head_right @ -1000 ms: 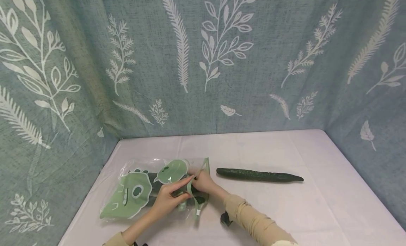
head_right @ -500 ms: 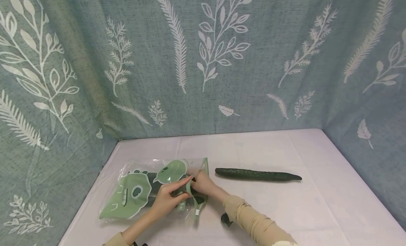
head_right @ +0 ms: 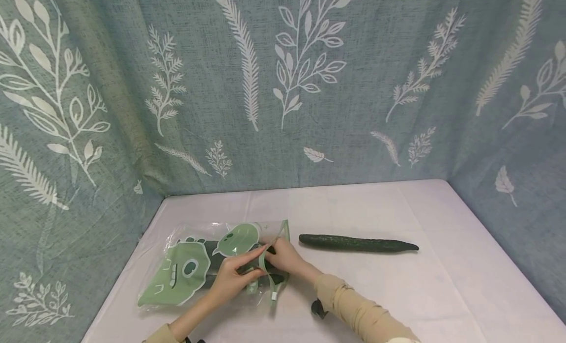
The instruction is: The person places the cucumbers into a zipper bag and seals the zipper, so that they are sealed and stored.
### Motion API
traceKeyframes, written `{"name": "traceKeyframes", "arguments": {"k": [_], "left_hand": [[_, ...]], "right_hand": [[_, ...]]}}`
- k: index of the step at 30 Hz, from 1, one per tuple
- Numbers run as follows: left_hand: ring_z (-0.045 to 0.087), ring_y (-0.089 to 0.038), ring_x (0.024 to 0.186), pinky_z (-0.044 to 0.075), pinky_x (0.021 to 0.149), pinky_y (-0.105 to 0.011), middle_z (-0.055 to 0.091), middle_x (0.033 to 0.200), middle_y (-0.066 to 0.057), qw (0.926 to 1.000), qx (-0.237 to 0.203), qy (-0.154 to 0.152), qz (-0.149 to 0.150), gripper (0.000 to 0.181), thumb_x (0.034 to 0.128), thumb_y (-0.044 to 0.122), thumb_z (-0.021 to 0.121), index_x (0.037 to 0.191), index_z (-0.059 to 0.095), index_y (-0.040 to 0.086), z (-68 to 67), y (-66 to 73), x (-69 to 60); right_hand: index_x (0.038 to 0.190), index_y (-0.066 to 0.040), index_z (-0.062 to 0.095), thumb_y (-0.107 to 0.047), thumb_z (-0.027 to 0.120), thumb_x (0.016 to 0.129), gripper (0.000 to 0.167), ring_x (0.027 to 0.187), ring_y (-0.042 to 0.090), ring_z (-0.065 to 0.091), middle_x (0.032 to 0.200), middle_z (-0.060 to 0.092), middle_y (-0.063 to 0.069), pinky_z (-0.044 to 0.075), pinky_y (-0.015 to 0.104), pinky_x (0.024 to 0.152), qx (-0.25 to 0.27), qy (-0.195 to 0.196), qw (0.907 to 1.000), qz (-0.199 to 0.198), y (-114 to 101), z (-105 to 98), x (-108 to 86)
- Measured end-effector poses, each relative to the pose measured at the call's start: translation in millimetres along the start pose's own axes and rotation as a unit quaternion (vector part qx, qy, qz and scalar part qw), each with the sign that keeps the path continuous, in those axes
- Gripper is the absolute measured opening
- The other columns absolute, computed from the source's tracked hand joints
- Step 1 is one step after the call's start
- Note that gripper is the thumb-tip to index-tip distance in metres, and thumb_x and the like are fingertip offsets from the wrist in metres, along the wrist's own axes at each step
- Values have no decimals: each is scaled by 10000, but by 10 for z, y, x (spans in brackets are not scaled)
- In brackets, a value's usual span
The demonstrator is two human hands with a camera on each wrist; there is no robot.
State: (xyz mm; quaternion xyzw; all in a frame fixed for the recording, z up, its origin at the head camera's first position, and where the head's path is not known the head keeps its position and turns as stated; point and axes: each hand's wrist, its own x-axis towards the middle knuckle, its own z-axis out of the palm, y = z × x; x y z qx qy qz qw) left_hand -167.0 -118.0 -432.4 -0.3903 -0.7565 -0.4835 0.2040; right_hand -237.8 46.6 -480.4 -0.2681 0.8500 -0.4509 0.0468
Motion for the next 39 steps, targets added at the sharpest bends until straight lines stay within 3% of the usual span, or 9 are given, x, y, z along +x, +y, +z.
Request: {"name": "traceKeyframes", "arguments": {"k": [6,12,19,23,26,30,39], "left_hand": [[661,-298,1043,509,952,-162,650,1109,-270,10000,31,-13,-71,548,675,-44,778,1197,611,-56,-4,24,0],[658,-306,1048,516,953,-182,646,1117,-270,9999,46,-34,-101,545,679,-45,774,1198,609,-55,2,26,0],[647,-276,1088,522,959,-214,646,1173,-208,9999,56,-70,-139,544,720,77,780,1233,609,10,89,-276,-147],[659,-297,1053,532,947,-223,652,1133,-238,9998,84,-35,-163,544,681,1,787,1199,621,-23,55,-133,-80],[665,-316,1028,534,941,-219,654,1102,-262,9998,90,-25,-158,540,662,-40,785,1178,626,-46,14,3,-15],[658,-313,1040,530,944,-212,651,1111,-261,9995,-8,-63,-318,524,667,-44,780,1166,623,-67,5,46,4],[640,-269,1103,514,971,-217,638,1195,-200,9988,-49,-100,-473,541,711,63,785,1221,616,0,105,-254,-155]], "right_hand": [[1310,-112,555,-132,599,909,404,1295,255,504,1341,581,64,414,438,1108,-208,-7,9997,-109,22,-42,-68],[1321,-113,548,-136,598,919,406,1317,265,479,1376,553,69,416,465,1102,-37,27,9996,-273,25,-143,-158],[1251,-146,607,-232,605,931,331,1284,253,515,1344,582,52,444,466,1076,-220,101,9984,-514,-2,-321,-307],[1281,-168,587,-266,606,930,365,1291,245,510,1353,576,26,441,471,1078,-287,14,9979,-588,10,-422,-386],[1308,-122,563,-276,613,924,417,1284,281,512,1364,564,74,449,484,1064,-439,2,9970,-630,34,-476,-445],[1316,-79,549,-258,628,914,447,1265,300,526,1350,572,103,454,491,1055,-574,-40,9961,-671,66,-533,-520],[1304,-49,556,-224,647,898,451,1263,318,523,1337,576,132,445,504,1055,-575,-44,9972,-481,112,-661,-700]]}}
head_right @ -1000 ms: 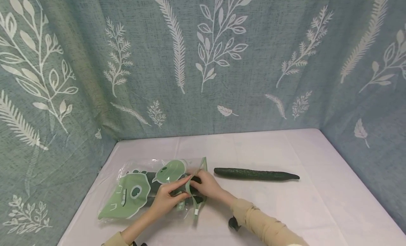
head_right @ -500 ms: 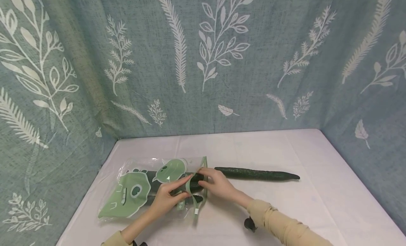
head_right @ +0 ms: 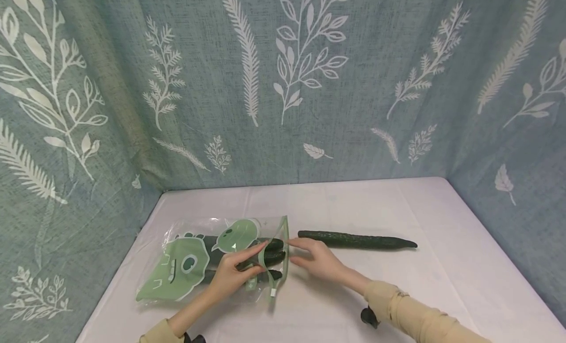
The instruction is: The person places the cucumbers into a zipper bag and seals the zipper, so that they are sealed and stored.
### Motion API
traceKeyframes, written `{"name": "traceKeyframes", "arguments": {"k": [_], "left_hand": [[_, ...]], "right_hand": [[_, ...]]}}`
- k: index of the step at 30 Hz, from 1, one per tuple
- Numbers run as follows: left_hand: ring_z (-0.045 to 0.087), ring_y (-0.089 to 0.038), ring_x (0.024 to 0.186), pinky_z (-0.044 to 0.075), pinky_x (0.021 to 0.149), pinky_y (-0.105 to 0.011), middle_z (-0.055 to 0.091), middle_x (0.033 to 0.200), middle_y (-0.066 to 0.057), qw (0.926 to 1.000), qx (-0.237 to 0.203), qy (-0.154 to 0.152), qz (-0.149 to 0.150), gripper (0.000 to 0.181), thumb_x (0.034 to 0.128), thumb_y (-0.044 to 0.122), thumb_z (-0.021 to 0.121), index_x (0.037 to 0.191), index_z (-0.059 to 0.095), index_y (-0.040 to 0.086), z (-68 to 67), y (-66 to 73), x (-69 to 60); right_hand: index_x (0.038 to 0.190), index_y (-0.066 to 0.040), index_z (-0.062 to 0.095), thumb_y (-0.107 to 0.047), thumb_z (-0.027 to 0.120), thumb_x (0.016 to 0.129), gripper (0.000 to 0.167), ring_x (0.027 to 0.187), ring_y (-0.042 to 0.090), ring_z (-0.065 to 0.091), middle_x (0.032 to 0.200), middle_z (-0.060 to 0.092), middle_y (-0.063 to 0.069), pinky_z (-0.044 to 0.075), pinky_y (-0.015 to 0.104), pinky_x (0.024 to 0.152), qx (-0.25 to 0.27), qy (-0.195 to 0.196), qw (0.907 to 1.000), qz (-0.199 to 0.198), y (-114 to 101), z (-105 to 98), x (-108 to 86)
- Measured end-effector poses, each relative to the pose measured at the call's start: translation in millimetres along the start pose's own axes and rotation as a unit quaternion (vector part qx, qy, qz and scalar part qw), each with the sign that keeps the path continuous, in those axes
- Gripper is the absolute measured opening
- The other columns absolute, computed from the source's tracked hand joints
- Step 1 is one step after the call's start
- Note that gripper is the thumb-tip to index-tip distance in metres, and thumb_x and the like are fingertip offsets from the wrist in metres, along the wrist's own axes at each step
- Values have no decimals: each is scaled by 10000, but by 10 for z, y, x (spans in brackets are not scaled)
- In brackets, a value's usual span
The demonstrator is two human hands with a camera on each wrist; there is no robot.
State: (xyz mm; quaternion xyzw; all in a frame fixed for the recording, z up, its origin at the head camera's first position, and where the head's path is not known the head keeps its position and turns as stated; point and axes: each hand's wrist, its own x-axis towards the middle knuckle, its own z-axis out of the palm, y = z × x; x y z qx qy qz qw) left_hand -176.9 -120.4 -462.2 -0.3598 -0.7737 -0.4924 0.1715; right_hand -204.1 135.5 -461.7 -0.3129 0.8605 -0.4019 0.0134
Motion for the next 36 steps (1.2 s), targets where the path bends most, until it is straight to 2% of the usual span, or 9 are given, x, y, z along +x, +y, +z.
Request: {"name": "traceKeyframes", "arguments": {"k": [5,9,12,16,20,24,28,31,36], "left_hand": [[632,-249,1121,503,981,-205,641,1209,-171,10000,-23,-13,-24,540,728,101,783,1234,614,18,7,-25,-4],[646,-262,1093,496,977,-174,649,1170,-210,9999,55,57,143,546,701,53,791,1215,619,-7,6,-5,2],[657,-283,1066,494,975,-166,649,1132,-250,9995,77,120,292,548,673,-3,792,1192,622,-38,-15,87,34],[660,-308,1044,503,966,-177,649,1112,-265,9994,66,146,297,536,657,-40,787,1168,626,-62,-60,250,94],[664,-304,1039,516,954,-187,649,1113,-264,9995,84,106,300,536,670,-38,781,1181,622,-54,-90,312,118],[661,-298,1046,513,955,-179,647,1124,-261,9996,42,51,282,539,682,-36,775,1197,614,-48,-91,268,107],[657,-299,1057,515,961,-193,645,1137,-256,9994,58,41,344,544,696,-9,776,1213,608,-37,-49,108,58],[652,-282,1075,510,968,-194,648,1164,-219,9996,74,33,260,548,711,44,781,1229,610,-4,-16,-4,14],[642,-266,1100,512,972,-212,649,1196,-170,9999,28,11,123,537,745,101,772,1250,605,30,-7,-48,-14]], "right_hand": [[1307,-46,553,-226,647,901,454,1247,301,540,1345,568,138,465,481,1038,-134,84,9998,-111,53,-81,-101],[1299,-53,562,-227,648,902,442,1221,292,561,1325,590,111,480,474,1020,-217,221,9994,-164,100,-166,-182],[1292,-63,566,-228,650,900,434,1204,294,573,1312,602,104,494,475,1002,-305,320,9990,-101,146,-244,-250],[1292,-61,563,-209,663,890,440,1199,310,572,1311,600,117,505,477,981,-395,503,9980,-30,219,-359,-338],[1279,-59,577,-199,688,871,446,1204,304,568,1304,608,101,505,467,983,-509,766,9957,52,282,-475,-418],[1286,-66,576,-211,695,866,460,1225,291,551,1318,602,81,488,468,1003,-617,945,9932,274,351,-601,-491],[1302,-54,560,-202,691,869,477,1224,343,537,1319,592,134,478,521,983,-782,1066,9902,441,444,-739,-580],[1309,-50,553,-208,688,873,483,1219,387,529,1312,587,173,470,560,971,-936,1096,9876,621,526,-848,-654],[1315,-29,539,-207,679,882,489,1223,433,500,1318,564,222,460,590,961,-1004,1126,9840,948,652,-1054,-760]]}}
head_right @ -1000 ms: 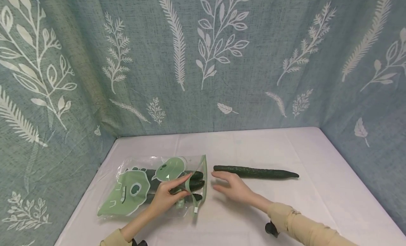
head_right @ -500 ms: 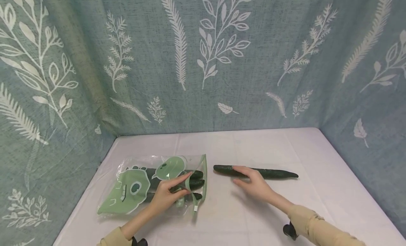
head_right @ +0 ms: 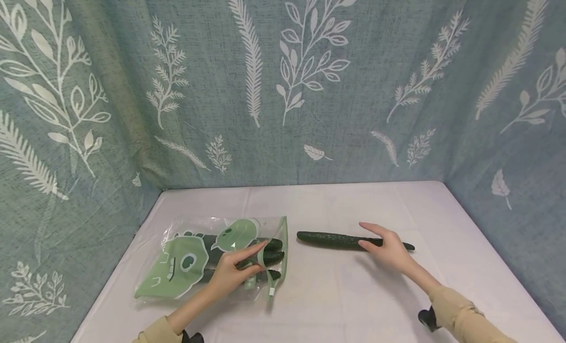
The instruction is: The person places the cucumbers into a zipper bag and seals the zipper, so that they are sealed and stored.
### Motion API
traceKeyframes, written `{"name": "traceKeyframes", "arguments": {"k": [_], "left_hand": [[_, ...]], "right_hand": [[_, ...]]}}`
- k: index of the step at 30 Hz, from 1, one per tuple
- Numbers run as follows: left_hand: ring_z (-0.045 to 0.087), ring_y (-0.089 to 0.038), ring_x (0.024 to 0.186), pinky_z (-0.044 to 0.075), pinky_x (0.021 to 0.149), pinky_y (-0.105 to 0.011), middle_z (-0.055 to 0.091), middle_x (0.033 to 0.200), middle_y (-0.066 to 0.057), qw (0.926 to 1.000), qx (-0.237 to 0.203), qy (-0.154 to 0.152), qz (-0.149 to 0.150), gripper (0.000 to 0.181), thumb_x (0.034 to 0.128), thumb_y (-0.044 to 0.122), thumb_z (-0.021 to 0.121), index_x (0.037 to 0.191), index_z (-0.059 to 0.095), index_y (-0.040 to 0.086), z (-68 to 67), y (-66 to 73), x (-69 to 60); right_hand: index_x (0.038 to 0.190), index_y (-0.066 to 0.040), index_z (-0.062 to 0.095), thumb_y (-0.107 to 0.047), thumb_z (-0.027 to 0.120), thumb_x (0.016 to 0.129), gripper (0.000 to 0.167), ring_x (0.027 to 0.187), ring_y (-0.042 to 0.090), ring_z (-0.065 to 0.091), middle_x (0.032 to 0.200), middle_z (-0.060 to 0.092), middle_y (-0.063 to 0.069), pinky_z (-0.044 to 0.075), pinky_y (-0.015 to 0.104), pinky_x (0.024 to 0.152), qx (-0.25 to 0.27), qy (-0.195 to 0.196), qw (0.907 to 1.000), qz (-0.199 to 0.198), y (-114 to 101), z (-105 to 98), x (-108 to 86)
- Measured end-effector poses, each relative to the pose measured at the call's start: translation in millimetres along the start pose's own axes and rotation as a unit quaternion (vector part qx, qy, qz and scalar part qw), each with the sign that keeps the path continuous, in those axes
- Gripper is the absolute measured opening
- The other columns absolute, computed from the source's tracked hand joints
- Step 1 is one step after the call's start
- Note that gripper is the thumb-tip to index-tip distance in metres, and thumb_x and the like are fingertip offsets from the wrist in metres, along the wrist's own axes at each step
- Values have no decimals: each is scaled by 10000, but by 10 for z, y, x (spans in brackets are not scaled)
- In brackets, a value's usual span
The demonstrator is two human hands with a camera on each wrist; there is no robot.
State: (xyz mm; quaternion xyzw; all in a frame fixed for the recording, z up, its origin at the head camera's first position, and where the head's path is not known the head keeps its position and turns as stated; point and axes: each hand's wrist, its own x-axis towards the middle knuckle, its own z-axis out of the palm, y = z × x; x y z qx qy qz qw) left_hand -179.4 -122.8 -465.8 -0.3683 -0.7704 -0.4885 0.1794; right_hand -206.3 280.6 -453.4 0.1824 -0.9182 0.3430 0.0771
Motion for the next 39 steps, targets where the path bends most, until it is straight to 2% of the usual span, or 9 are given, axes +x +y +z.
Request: {"name": "traceKeyframes", "arguments": {"k": [2,9,18,23,30,37,39], "left_hand": [[639,-264,1106,512,972,-215,648,1202,-162,10000,-45,-2,0,531,756,110,765,1257,601,37,-1,0,6],[656,-316,1048,519,954,-194,647,1121,-265,9998,-19,23,193,534,693,-39,771,1201,610,-54,-87,299,130],[656,-313,1050,510,961,-181,647,1117,-268,9998,-34,35,195,533,691,-28,773,1198,612,-53,-74,298,139],[656,-324,1043,513,956,-180,647,1114,-270,9999,-15,33,157,522,689,-32,771,1183,610,-76,-70,303,145],[635,-308,1076,514,953,-176,646,1156,-235,9996,-91,-109,-258,519,700,-15,767,1186,600,-93,-74,331,148],[659,-293,1053,518,952,-185,645,1119,-269,9997,-15,27,222,545,691,-32,769,1209,604,-53,-77,313,144],[657,-284,1061,512,957,-177,645,1123,-264,9997,-39,35,229,549,692,-30,769,1215,603,-47,-75,305,139]], "right_hand": [[1312,-11,535,-198,674,886,485,1216,442,495,1314,559,240,461,590,949,-65,34,10000,44,81,-65,-8],[1280,17,555,-178,676,882,460,1184,436,506,1277,583,247,478,560,909,-287,11,9996,41,264,-211,-50],[1208,36,605,-145,713,839,425,1138,443,554,1201,638,229,485,563,928,-625,-268,9977,70,361,-219,-64],[1185,38,622,-155,718,834,412,1131,434,570,1181,651,222,488,548,939,-571,-434,9972,219,391,-187,-56],[1193,14,627,-201,736,825,440,1143,452,564,1195,640,234,485,570,955,-410,-606,9957,563,425,-145,-66],[1204,4,623,-191,732,827,439,1149,455,557,1202,635,236,482,572,957,-342,-606,9958,594,432,-136,-86],[1205,-1,624,-197,734,826,440,1147,454,559,1201,637,233,485,569,955,-367,-594,9957,612,438,-130,-88]]}}
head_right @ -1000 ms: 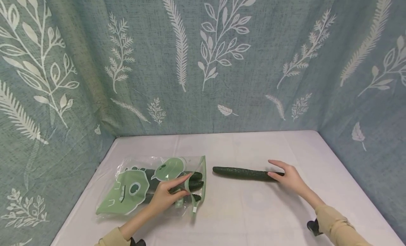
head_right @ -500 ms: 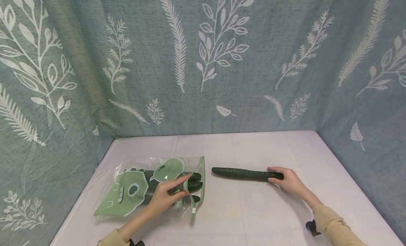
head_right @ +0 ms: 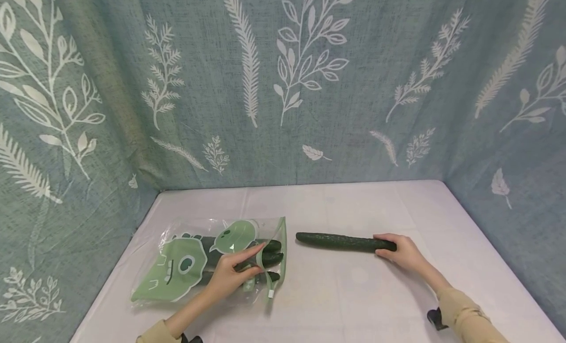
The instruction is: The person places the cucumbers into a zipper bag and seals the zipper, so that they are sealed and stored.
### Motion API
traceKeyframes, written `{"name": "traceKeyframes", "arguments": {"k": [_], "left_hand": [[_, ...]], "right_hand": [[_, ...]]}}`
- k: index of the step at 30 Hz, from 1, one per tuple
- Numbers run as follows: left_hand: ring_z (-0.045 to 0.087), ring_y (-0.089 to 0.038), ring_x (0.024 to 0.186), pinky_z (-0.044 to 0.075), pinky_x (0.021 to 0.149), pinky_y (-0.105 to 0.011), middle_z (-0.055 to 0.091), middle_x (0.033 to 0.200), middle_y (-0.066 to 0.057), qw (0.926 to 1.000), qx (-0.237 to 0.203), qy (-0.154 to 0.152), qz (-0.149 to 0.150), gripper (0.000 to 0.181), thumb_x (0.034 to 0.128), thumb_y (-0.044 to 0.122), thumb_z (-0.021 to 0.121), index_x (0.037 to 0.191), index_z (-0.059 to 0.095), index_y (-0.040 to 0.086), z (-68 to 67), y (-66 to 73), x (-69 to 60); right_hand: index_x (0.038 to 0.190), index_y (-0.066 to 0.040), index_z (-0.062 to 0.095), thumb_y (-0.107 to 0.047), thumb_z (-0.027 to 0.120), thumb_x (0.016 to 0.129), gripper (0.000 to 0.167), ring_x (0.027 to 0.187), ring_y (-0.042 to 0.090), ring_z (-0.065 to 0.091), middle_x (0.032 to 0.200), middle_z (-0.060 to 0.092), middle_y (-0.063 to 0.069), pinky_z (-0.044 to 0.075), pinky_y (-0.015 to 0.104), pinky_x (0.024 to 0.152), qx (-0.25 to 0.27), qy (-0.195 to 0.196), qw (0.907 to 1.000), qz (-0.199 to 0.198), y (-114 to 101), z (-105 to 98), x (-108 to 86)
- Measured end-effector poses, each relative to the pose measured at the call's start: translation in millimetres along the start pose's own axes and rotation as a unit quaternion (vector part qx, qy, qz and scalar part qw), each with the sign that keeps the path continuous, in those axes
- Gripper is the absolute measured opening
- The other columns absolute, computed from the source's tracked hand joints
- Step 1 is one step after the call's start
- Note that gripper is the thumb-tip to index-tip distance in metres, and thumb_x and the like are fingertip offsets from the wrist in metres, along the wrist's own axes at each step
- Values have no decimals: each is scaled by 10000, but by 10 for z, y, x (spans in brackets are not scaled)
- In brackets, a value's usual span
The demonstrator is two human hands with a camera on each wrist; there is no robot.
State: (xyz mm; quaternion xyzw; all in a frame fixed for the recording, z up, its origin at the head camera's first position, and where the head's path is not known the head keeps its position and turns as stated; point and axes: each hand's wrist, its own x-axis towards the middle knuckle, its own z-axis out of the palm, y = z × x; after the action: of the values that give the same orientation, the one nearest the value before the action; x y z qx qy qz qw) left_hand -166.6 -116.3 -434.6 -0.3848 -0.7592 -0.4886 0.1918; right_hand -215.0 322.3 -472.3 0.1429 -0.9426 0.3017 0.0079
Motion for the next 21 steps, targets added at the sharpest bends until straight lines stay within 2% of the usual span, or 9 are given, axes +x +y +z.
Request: {"name": "traceKeyframes", "arguments": {"k": [12,21], "left_hand": [[660,-281,1054,513,953,-176,647,1115,-266,10000,-30,37,53,553,676,-42,774,1203,608,-53,14,-55,-34],[660,-290,1052,509,961,-182,646,1114,-268,10000,-54,51,57,546,674,-52,772,1195,609,-61,8,-24,-24]], "right_hand": [[1188,-3,633,-182,739,814,428,1146,462,553,1191,639,239,473,585,959,-94,83,9998,152,-9,38,-4],[1181,-2,636,-175,747,807,427,1151,473,546,1191,636,246,461,599,968,-33,63,9998,210,-15,41,-1]]}}
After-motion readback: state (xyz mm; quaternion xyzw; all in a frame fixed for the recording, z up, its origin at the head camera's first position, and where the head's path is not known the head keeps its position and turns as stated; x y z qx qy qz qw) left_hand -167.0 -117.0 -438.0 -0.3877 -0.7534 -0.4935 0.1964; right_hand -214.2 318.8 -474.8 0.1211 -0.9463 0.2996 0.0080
